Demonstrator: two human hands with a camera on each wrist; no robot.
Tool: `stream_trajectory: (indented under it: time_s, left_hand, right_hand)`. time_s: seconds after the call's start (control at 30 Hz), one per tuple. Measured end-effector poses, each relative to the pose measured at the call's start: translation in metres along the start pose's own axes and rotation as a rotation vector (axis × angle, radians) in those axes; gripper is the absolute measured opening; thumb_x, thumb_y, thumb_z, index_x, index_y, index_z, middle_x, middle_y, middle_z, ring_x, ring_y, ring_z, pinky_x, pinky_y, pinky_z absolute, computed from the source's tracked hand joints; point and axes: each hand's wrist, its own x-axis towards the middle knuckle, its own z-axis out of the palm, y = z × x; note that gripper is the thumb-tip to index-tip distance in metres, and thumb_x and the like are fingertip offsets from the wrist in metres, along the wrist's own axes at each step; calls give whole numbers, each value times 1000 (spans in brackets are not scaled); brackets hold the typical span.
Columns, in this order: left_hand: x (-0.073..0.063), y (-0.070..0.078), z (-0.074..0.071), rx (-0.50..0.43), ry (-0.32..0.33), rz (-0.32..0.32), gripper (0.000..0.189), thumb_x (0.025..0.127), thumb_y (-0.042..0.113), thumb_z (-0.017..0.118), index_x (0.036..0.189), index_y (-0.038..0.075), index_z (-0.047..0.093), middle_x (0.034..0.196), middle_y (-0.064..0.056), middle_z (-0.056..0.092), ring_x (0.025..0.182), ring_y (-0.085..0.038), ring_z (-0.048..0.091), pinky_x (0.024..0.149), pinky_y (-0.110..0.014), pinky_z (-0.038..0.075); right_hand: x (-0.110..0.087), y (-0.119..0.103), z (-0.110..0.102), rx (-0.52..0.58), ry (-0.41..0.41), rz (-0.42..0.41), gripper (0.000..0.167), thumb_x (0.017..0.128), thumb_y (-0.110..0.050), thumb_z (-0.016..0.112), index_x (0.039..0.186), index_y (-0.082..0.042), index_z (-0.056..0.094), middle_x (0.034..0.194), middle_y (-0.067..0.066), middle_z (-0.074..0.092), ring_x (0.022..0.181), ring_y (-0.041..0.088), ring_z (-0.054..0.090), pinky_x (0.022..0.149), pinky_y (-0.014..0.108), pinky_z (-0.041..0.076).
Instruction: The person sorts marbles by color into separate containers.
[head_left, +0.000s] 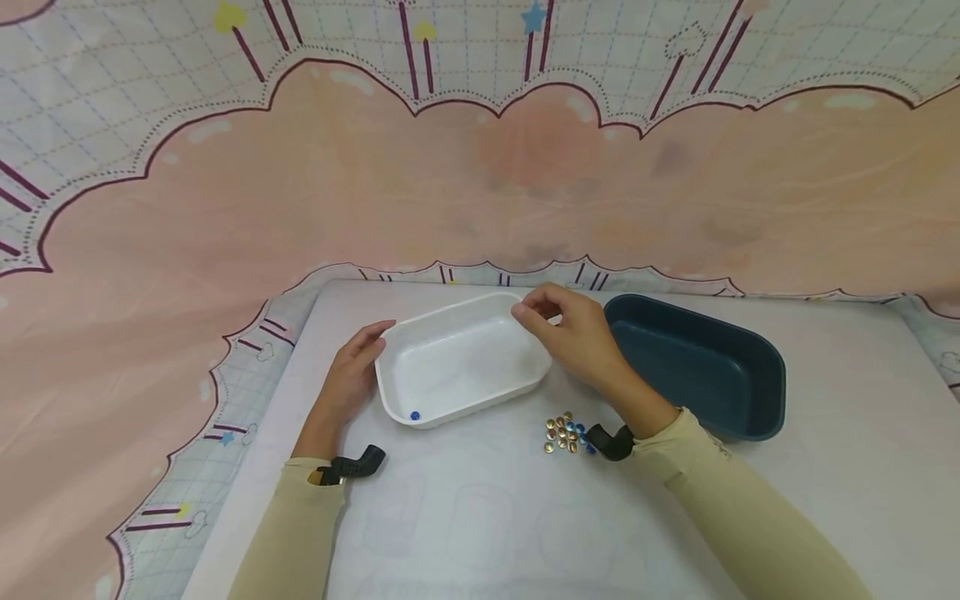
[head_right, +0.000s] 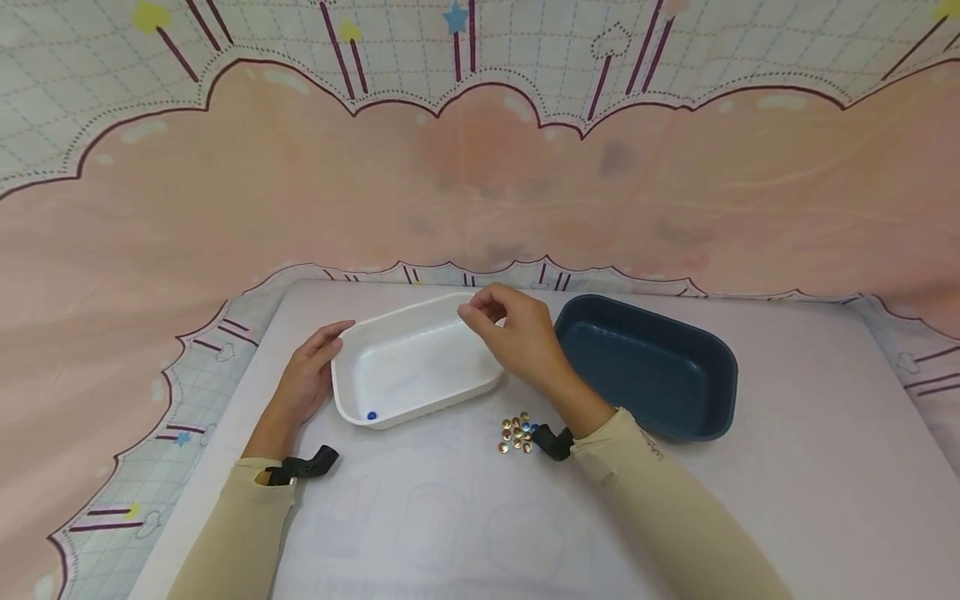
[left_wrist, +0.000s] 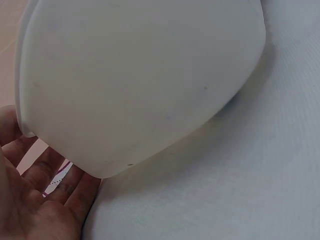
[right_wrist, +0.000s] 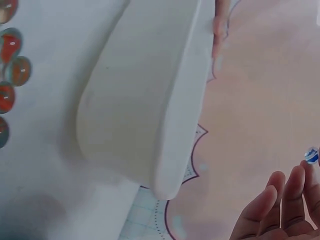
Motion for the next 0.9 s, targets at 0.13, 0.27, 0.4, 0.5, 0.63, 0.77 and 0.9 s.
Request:
stream_trajectory:
  time_s: [0.13,0.27,0.4,0.5,0.63,0.77,0.9]
  left_hand:
    - [0,-1,0,-6,0,3,46,109,30,49,148,8,49,153,-8,49,133,-11,54,105,-18,48]
    - [1,-1,0,-9,1,4,45,109,30,49,148,9,49,153,-8,48,134,-13,53,105,-19,48]
    - [0,-1,0,-6,4,0,43,109,28,48,148,9,50,154,-9,48,135,-17,53,105,-20,48]
    - [0,0,0,-6,8,-7,43,109,29,48,148,10,50,154,-9,48,136,-17,52,105,-20,48]
    - [-1,1,1,-8,8,-11,44,109,29,49,148,10,49,153,-8,48,134,-14,54,104,-20,49]
    - [-1,2,2,-22,6,-15,43,109,27,49,148,9,49,152,-6,49,131,-13,55,103,-20,50]
    - [-1,2,2,-28,7,-18,43,109,26,48,148,9,49,150,-5,50,130,-14,56,103,-21,51]
  right_hand:
    - [4,-4,3,6,3,-16,24,97,-42,69,108,-21,71,100,-2,72,99,16,64,80,37,52]
    - [8,-7,6,14,2,-30,22,97,-40,69,107,-20,71,99,-1,73,98,16,65,79,36,51]
    - [12,-10,11,19,-5,-38,20,98,-36,70,106,-18,72,98,-1,73,95,17,66,76,35,52]
    - [14,-12,15,27,-12,-35,20,98,-35,70,106,-17,72,98,0,73,94,17,66,75,34,51]
    - [16,-13,19,43,-18,-22,19,98,-35,70,104,-17,71,97,0,72,93,17,65,73,34,51]
    - [16,-13,23,57,-24,-23,19,98,-35,70,103,-17,71,97,0,72,93,17,65,71,34,51]
    - [15,-13,27,59,-29,-24,18,98,-35,70,103,-18,70,96,-1,71,92,16,65,71,34,51]
